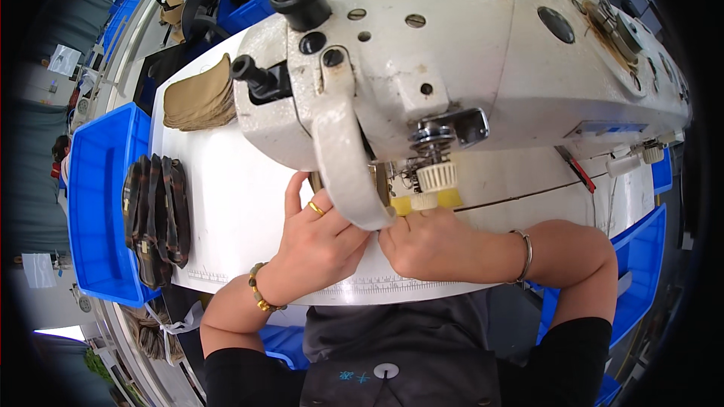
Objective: Sewing parts of a slipper or shoe together using an industrial sewing machine in a factory.
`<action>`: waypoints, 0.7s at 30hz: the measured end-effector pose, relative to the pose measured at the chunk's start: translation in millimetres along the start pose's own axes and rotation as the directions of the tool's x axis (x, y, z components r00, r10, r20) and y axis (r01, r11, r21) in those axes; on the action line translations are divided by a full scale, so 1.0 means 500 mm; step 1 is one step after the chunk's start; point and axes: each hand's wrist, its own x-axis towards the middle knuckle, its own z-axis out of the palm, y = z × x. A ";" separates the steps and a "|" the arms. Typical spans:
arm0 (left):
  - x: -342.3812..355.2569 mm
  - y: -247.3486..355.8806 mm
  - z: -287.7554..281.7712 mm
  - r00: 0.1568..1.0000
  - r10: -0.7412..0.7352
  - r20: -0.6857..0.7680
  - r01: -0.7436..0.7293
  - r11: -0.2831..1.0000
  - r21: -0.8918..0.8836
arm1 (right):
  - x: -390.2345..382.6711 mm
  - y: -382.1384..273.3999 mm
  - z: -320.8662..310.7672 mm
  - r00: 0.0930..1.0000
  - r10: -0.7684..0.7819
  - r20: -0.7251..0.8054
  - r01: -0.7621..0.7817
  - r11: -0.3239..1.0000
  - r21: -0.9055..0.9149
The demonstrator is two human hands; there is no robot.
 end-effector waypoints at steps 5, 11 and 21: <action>0.007 -0.013 0.015 0.998 -0.031 0.050 0.040 0.983 -0.181 | -0.002 -0.008 -0.017 0.995 0.050 0.082 -0.054 0.998 0.041; 0.014 -0.016 0.021 0.999 -0.009 0.045 0.020 0.963 -0.268 | -0.009 -0.032 -0.014 0.990 0.074 0.116 -0.070 0.997 -0.039; 0.043 -0.041 0.035 0.999 0.028 -0.024 -0.031 0.993 -0.118 | 0.004 -0.005 0.012 0.989 0.150 0.007 -0.149 0.989 -0.020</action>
